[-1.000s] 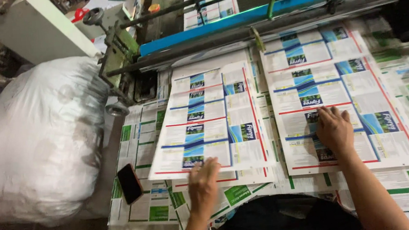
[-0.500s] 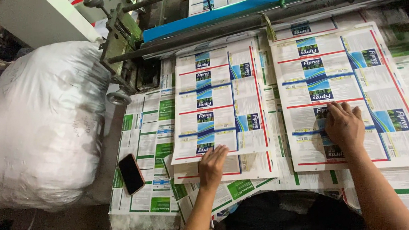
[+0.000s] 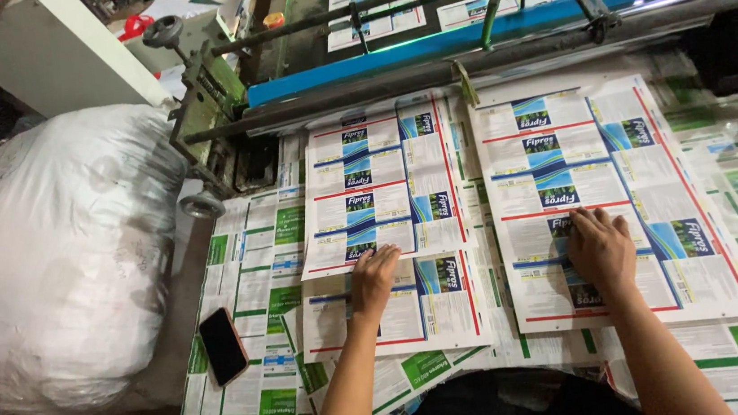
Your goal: The person repeatedly picks up printed paper sheets from a conveyor and stacks them into two neat piles on the table. The hands align each sheet before placing it down, maintaining consistent edges throughout the process.
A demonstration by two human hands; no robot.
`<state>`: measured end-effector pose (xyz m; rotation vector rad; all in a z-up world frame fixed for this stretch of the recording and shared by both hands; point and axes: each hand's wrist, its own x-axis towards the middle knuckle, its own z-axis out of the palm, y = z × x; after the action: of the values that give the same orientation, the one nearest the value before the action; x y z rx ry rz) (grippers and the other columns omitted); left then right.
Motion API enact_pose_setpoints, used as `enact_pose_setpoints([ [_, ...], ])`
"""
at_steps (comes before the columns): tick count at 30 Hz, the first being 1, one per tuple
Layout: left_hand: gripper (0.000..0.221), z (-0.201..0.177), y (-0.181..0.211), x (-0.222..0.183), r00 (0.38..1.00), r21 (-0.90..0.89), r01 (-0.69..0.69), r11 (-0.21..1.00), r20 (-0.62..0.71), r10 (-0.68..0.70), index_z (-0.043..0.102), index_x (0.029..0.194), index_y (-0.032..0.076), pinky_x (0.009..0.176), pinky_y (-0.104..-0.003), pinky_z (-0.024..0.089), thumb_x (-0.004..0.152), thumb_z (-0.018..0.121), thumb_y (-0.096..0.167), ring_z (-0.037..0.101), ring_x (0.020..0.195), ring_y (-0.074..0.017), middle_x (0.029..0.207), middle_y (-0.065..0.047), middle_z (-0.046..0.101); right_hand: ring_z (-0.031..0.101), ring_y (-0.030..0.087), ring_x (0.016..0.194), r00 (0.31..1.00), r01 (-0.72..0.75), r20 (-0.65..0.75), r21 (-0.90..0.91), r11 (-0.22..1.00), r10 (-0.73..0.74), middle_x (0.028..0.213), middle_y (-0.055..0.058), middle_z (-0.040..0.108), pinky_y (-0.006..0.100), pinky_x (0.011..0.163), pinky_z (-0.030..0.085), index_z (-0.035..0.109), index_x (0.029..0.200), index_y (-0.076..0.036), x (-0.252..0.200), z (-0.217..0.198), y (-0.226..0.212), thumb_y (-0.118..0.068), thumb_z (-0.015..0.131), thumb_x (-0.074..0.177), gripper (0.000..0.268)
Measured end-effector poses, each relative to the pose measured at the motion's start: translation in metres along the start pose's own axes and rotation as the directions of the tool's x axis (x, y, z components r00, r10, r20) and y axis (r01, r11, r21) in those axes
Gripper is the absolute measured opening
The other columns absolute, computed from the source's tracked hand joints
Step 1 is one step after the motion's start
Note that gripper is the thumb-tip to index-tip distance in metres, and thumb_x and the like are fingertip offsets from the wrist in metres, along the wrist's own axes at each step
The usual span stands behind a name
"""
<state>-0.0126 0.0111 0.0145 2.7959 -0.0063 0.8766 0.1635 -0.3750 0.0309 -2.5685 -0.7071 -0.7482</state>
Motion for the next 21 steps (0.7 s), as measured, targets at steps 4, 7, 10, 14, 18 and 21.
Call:
enact_pose_setpoints([
  [4, 0.039, 0.015, -0.009, 0.013, 0.996, 0.003, 0.077, 0.997, 0.036, -0.077, 0.075, 0.119, 0.01, 0.108, -0.053, 0.048, 0.093, 0.054, -0.009, 0.069, 0.123, -0.0246, 0.129, -0.008, 0.073, 0.068, 0.023, 0.122, 1.0, -0.008, 0.011, -0.035, 0.999, 0.008, 0.132, 0.006, 0.074, 0.044, 0.104, 0.05, 0.075, 0.12, -0.007, 0.0, 0.001, 0.0, -0.016, 0.063, 0.099, 0.026],
  [7, 0.043, 0.021, -0.004, 0.017, 0.976, 0.07, 0.177, 0.982, 0.121, -0.184, 0.075, 0.12, 0.012, 0.113, -0.059, 0.039, 0.091, 0.051, -0.009, 0.065, 0.126, -0.0269, 0.132, -0.008, 0.071, 0.068, 0.024, 0.125, 1.0, -0.004, 0.006, -0.079, 0.997, 0.004, 0.131, 0.004, 0.074, 0.045, 0.109, 0.049, 0.075, 0.119, -0.01, -0.002, 0.005, 0.003, -0.018, 0.063, 0.1, 0.024],
  [10, 0.028, 0.014, 0.013, 0.01, 0.954, -0.005, 0.236, 0.972, 0.192, -0.231, 0.07, 0.127, 0.008, 0.118, -0.063, 0.029, 0.102, 0.057, 0.008, 0.059, 0.13, -0.0309, 0.136, -0.011, 0.066, 0.067, 0.024, 0.127, 1.0, -0.001, 0.013, -0.094, 0.996, 0.002, 0.133, 0.003, 0.073, 0.045, 0.11, 0.049, 0.075, 0.118, -0.014, -0.001, 0.012, 0.011, -0.019, 0.062, 0.099, 0.023],
  [14, 0.025, -0.005, 0.038, -0.022, 0.908, 0.003, 0.3, 0.954, 0.305, -0.287, 0.07, 0.124, 0.01, 0.123, -0.061, 0.026, 0.104, 0.059, 0.021, 0.054, 0.139, -0.0301, 0.147, -0.011, 0.06, 0.064, 0.026, 0.126, 0.987, 0.048, 0.156, -0.099, 0.994, -0.032, 0.138, 0.004, 0.069, 0.047, 0.106, 0.05, 0.071, 0.124, -0.015, -0.008, 0.008, 0.014, -0.021, 0.063, 0.096, 0.029],
  [18, 0.045, -0.03, 0.051, -0.067, 0.912, -0.09, 0.238, 0.967, 0.364, -0.191, 0.068, 0.13, 0.008, 0.12, -0.063, 0.022, 0.093, 0.069, 0.032, 0.044, 0.145, -0.0363, 0.151, -0.014, 0.054, 0.061, 0.029, 0.125, 0.921, 0.2, 0.348, -0.033, 0.979, -0.176, 0.144, 0.006, 0.062, 0.047, 0.102, 0.051, 0.065, 0.132, -0.017, -0.035, -0.01, 0.019, -0.026, 0.067, 0.09, 0.043],
  [21, 0.06, -0.069, 0.064, -0.079, 0.867, -0.142, 0.289, 0.947, 0.458, -0.196, 0.065, 0.134, 0.007, 0.12, -0.063, 0.017, 0.088, 0.076, 0.045, 0.04, 0.145, -0.0365, 0.153, -0.015, 0.05, 0.056, 0.033, 0.132, 0.883, 0.235, 0.409, 0.043, 0.971, -0.232, 0.145, 0.006, 0.058, 0.048, 0.105, 0.05, 0.063, 0.131, -0.019, -0.07, -0.039, 0.02, -0.035, 0.073, 0.079, 0.055],
])
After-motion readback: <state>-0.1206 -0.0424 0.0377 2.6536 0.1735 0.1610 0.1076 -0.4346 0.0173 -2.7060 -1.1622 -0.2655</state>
